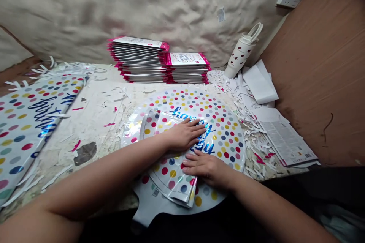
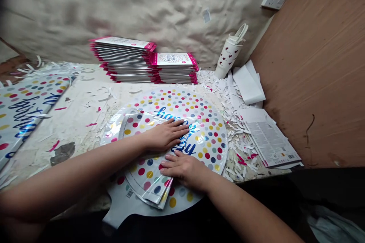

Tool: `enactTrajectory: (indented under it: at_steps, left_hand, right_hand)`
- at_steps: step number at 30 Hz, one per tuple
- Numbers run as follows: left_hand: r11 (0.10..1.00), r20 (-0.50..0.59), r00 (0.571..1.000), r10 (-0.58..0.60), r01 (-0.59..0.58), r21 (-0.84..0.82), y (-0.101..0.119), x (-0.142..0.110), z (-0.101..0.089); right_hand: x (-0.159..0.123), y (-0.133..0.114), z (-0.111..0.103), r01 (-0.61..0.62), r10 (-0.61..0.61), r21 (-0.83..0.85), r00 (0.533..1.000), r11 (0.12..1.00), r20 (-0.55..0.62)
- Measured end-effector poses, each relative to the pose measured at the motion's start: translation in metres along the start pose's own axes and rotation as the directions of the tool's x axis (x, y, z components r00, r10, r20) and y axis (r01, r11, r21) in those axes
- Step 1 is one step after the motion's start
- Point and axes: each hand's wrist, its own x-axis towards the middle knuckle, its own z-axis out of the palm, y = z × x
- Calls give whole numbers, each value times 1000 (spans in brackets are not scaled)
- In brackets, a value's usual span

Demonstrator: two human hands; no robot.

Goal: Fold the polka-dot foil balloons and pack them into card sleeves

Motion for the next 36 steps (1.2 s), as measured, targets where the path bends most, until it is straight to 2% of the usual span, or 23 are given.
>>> enactTrajectory:
  at_steps: [2, 4, 6, 8, 9, 11, 12, 14, 15, 18, 20, 21, 23, 26, 27, 28, 29, 30, 31, 32, 33, 34, 36]
  left_hand:
    - [996, -28, 996, -82, 83, 18, 6, 14, 3]
    - [994, -51, 993, -107, 108, 26, 6, 18, 2]
    - [995, -95, 991, -98, 99, 6, -4, 6, -5]
    - [982, -230, 955, -188, 183, -44, -23, -22, -17]
    - [955, -330, 897, -296, 283, -87, -36, -41, -24]
    - [832, -478, 685, -549, 502, -236, -64, -82, -37]
    - [762, -467, 607, -643, 572, -305, -76, -100, -43]
    - [705, -362, 605, -709, 611, -361, -95, -124, -48]
    - [705, -316, 632, -708, 608, -366, -101, -129, -48]
    - [752, -253, 715, -651, 566, -338, -107, -120, -38]
    - [771, -253, 732, -633, 565, -293, -109, -108, -31]
    - [771, -265, 725, -636, 580, -263, -112, -105, -29]
    - [744, -315, 677, -666, 637, -203, -122, -106, -32]
    - [655, -444, 541, -714, 740, -151, -130, -115, -47]
    - [645, -492, 515, -702, 753, -132, -127, -113, -52]
    - [673, -519, 539, -664, 733, -100, -119, -108, -56]
    - [736, -520, 611, -597, 675, -53, -107, -100, -58]
    - [829, -476, 729, -491, 560, 3, -92, -87, -56]
    - [931, -353, 876, -327, 363, 39, -74, -73, -52]
    - [986, -220, 964, -150, 162, 39, -56, -59, -45]
    - [1000, -90, 996, -1, 3, 20, -38, -46, -36]
    - [998, -1, 998, 68, -68, -2, -22, -35, -26]
    - [1000, 54, 998, 19, -19, -13, 1, -20, -7]
  right_hand:
    - [-1, 1, 0, 1, -1, 8, 1000, 1000, 1]
    - [-1, 1, 0, 0, 0, 14, 1000, 1000, -8]
    - [-1, 0, -1, -2, 2, 16, 1000, 1000, -19]
    - [-1, -2, -3, -4, 4, 15, 1000, 1000, -23]
    - [-1, -3, -3, -5, 5, 14, 1000, 1000, -19]
    - [-1, -4, -4, -7, 7, 12, 1000, 1000, -9]
    - [-1, -5, -5, -7, 7, 11, 1000, 1000, -6]
    - [-1, -5, -5, -12, 12, 8, 1000, 1000, -2]
    - [-1, -5, -6, -14, 14, 5, 1000, 1000, -2]
    - [0, -6, -5, -21, 21, -5, 1000, 1000, -5]
    - [0, -6, -5, -21, 21, -7, 1000, 1000, -8]
    - [0, -7, -5, -23, 23, -7, 1000, 1000, -10]
    - [-1, -7, -4, -25, 25, -4, 1000, 1000, -16]
    - [-1, -4, -4, -26, 26, 11, 999, 1000, -20]
    - [0, -3, -5, -19, 19, 21, 1000, 1000, -15]
    - [0, -1, -6, -8, 8, 34, 1000, 999, -5]
    - [2, 1, -8, 8, -8, 51, 1000, 999, 6]
    - [3, 3, -10, 28, -29, 72, 999, 997, 17]
    - [4, 6, -12, 40, -43, 93, 999, 995, 22]
    - [4, 7, -14, 40, -41, 112, 999, 993, 13]
    - [3, 9, -16, 30, -28, 126, 1000, 992, -13]
    - [2, 9, -17, 17, -10, 136, 999, 991, -51]
    - [-5, 8, -18, 4, 16, 145, 991, 989, -135]
